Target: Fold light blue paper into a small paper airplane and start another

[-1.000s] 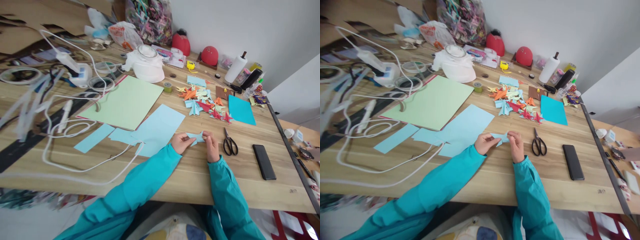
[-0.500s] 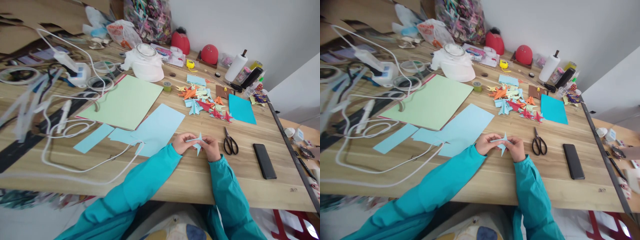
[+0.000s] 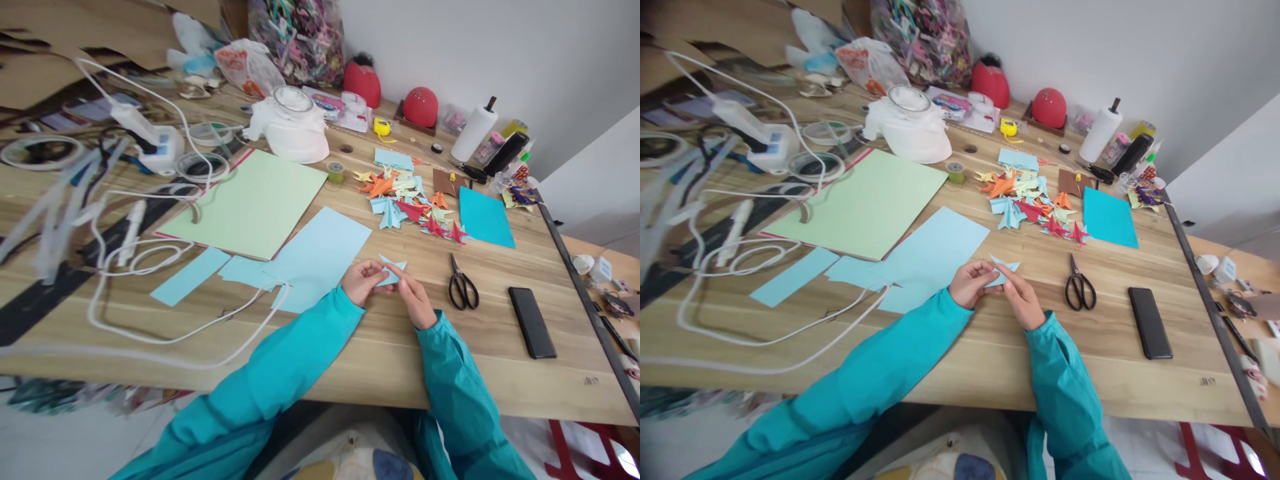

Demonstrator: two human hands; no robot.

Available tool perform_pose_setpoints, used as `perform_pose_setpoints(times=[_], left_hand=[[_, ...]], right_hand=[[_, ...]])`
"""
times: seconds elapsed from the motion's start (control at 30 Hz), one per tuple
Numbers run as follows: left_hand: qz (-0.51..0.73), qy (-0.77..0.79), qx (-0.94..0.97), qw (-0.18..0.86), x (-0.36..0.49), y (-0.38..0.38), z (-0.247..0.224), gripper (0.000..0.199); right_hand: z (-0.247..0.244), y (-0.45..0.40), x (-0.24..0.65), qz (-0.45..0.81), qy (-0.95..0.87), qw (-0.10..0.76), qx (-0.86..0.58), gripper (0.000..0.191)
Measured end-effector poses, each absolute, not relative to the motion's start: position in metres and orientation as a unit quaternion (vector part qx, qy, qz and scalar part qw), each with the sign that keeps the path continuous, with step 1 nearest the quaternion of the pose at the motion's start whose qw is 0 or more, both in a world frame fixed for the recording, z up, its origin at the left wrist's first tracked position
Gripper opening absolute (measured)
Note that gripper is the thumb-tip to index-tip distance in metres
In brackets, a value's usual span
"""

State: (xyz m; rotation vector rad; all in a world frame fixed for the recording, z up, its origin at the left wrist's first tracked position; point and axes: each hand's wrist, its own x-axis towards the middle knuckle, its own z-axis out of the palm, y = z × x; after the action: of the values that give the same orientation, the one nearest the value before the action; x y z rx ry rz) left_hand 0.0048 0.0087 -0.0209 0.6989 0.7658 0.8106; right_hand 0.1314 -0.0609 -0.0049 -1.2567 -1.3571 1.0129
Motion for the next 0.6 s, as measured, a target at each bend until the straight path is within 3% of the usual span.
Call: perform_pose_setpoints(times=[0.2, 0.33, 0.47, 0.6], left_hand=[[0.331, 0.349, 0.396, 0.782, 0.005, 0.006, -0.024, 0.048], [0.364, 0.307, 0.459, 0.750, 0.004, 0.003, -0.025, 0.043], [0.408, 0.250, 0.572, 0.666, 0.004, 0.001, -0.031, 0.040], [0.435, 0.233, 0.692, 0.527, 0.002, 0.004, -0.035, 0.021]], right_hand=[[-0.016, -0.057, 0.132, 0.421, -0.508, 0.515, -0.548, 0.037], [-0.023, -0.055, 0.137, 0.406, -0.464, 0.548, -0.565, 0.031], [-0.024, -0.053, 0.141, 0.419, -0.415, 0.573, -0.569, 0.031], [-0.026, -0.052, 0.143, 0.445, -0.376, 0.591, -0.558, 0.031]])
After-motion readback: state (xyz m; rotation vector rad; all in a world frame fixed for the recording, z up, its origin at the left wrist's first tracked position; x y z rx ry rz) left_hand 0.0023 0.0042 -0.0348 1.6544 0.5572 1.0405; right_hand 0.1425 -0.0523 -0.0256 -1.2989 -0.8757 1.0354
